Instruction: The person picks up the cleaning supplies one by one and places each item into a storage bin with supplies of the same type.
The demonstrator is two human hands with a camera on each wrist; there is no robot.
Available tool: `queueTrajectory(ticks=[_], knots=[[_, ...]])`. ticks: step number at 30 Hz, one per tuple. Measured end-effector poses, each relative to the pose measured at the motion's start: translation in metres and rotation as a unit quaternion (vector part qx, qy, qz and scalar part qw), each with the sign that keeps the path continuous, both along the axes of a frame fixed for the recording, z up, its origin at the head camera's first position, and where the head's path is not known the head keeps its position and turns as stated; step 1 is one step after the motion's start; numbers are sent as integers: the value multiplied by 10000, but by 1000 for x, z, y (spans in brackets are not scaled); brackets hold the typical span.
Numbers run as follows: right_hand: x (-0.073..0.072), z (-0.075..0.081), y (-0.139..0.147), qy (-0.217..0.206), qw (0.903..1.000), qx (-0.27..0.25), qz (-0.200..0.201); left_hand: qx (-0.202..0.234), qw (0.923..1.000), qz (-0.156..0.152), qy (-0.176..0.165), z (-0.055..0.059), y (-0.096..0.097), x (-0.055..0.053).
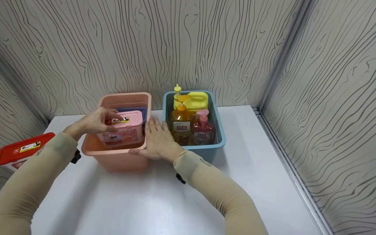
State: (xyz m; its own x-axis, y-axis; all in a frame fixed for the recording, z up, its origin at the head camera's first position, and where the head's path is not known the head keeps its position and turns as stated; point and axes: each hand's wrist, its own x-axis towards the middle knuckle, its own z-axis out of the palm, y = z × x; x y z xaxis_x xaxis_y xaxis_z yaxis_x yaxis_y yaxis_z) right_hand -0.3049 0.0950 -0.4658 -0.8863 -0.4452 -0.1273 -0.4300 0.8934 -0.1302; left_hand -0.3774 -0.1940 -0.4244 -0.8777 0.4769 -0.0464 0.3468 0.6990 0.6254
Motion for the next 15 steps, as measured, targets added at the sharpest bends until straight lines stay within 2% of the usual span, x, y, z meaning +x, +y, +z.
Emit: queueTrajectory(ticks=[7, 15], knots=[[0, -1, -1, 21, 10000, -1, -11, -195, 9994, 237, -176, -8, 7, -2], [0, -2, -1, 35, 10000, 16, -41, -772, 9967, 165, -207, -9, 15, -3]])
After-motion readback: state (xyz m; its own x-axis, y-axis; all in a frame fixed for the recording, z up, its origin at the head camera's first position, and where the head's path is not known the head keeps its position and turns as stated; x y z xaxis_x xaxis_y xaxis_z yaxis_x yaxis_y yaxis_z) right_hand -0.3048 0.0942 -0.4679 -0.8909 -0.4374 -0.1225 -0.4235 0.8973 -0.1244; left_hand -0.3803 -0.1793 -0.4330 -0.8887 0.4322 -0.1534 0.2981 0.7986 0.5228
